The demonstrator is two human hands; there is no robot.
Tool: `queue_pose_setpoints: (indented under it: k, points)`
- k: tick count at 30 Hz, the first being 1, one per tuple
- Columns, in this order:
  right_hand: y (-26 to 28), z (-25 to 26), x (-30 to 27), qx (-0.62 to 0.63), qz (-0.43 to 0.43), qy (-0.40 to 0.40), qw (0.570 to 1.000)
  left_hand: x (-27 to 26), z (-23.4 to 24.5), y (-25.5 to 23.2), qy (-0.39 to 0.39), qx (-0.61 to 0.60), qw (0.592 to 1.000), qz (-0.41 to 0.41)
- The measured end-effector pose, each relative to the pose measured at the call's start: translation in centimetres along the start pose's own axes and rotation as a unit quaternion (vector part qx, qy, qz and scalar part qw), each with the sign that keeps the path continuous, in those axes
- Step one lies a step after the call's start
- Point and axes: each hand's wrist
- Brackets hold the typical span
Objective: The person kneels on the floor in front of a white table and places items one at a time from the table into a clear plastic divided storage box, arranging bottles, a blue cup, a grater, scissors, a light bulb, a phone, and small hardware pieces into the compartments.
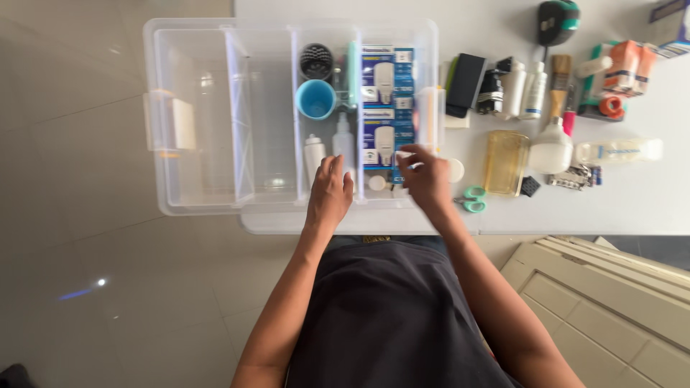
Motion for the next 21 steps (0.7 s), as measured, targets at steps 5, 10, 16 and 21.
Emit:
queue_pose_setpoints:
  k: [5,10,16,21]
  points:
    - [-5.3,9.5,1.2,-0.027,0.002,-0.125,0.992,1.7,-1.3,-4.5,-0.004,-0.040,0.998,-0.041]
    - [-13.3,17.5,6.2,-0.136,-0.029,-0.196,0.971,3.0,-4.5,-8.8,0.004,-0.042,0.998,-0.050]
    - [-21.6,22.2,14.8,-0.228,0.049,-0.225,0.946,4.1,-10.4,-13.7,0.033,-0.030,0.997,-0.055]
    - [-21.7,23.4,18.8,-0.121,-0.076,-0.112,0.983,4.9,-14.9,-16.6,0.061,0.017,0.995,-0.074]
Point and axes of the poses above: each hand's wrist, its own x-axis towards the middle knuckle, its own z-axis out of the back of the hand, y = z × x, and after that the axes turned 2 degrees about -z, right-handed
